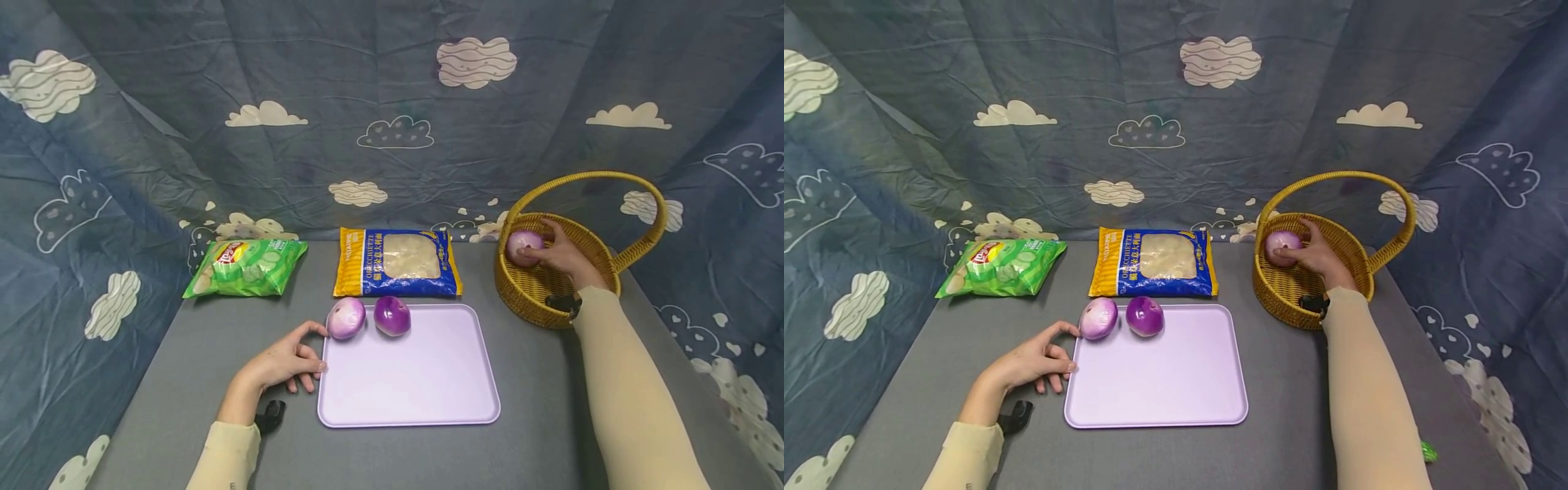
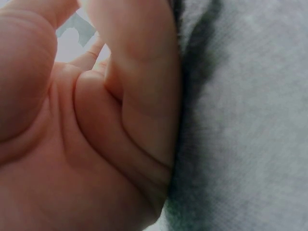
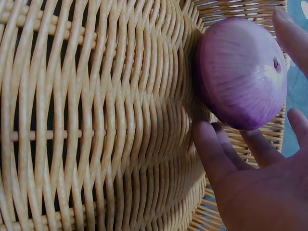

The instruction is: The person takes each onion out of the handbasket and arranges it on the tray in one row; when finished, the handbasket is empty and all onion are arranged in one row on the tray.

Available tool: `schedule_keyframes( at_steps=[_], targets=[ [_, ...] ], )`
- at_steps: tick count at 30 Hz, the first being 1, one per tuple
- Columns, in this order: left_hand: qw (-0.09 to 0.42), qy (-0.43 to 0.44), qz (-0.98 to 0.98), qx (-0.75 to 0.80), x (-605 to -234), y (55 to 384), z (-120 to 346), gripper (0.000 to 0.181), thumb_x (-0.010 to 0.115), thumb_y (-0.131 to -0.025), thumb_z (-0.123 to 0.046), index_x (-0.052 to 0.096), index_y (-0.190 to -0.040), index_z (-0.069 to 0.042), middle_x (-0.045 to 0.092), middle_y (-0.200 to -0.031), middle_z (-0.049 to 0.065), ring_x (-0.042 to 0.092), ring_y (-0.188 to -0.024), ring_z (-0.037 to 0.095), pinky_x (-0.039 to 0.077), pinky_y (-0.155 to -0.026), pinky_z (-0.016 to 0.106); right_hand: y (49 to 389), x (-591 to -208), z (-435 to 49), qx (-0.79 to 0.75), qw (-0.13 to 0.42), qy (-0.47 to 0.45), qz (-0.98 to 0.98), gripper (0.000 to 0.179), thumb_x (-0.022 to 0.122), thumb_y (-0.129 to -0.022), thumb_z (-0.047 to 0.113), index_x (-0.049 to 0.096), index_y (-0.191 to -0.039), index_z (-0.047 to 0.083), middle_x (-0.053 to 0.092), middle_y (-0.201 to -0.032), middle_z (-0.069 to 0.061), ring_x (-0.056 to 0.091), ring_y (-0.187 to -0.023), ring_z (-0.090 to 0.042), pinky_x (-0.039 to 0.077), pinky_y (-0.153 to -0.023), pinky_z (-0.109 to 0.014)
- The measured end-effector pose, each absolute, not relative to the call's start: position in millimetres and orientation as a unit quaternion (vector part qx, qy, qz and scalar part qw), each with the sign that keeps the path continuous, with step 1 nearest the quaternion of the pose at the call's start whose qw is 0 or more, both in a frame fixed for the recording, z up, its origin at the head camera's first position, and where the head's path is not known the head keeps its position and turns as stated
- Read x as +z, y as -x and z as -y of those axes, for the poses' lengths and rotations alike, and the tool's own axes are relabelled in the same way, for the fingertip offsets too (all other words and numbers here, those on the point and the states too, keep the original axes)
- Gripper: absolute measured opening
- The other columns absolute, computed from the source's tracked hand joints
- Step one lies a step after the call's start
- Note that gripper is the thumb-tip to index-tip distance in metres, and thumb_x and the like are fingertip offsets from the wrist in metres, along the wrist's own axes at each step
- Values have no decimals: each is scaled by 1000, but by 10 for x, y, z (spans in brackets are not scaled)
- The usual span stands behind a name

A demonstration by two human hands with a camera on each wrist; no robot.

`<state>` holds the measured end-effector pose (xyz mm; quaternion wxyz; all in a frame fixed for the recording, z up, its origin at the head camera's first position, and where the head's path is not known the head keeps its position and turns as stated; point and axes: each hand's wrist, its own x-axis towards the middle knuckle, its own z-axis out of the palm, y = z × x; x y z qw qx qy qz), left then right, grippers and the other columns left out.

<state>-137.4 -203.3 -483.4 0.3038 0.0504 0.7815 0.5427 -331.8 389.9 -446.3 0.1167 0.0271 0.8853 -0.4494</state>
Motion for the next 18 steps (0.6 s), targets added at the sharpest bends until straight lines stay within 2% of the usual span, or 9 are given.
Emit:
schedule_keyframes(
  at_steps=[5,18],
  targets=[
    [303,-52,-781,544,-4837,1375,2036,61,77,-98,-17,40,-146,-15,75,-83,2,72,-60,15,49,-47,25,3310,-4460,-3900,-450,126,-30,-884,112,75,-100,34,-11,-170,17,7,-172,-36,31,-150,-53,36,-121,-62],
    [300,-49,-783,542,-4821,1368,2027,61,77,-98,-18,41,-146,-16,74,-82,1,72,-60,15,49,-47,26,3308,-4444,-3886,-459,144,-28,-876,108,73,-102,31,-10,-170,18,11,-170,-38,33,-149,-51,35,-123,-62]
  ],
)
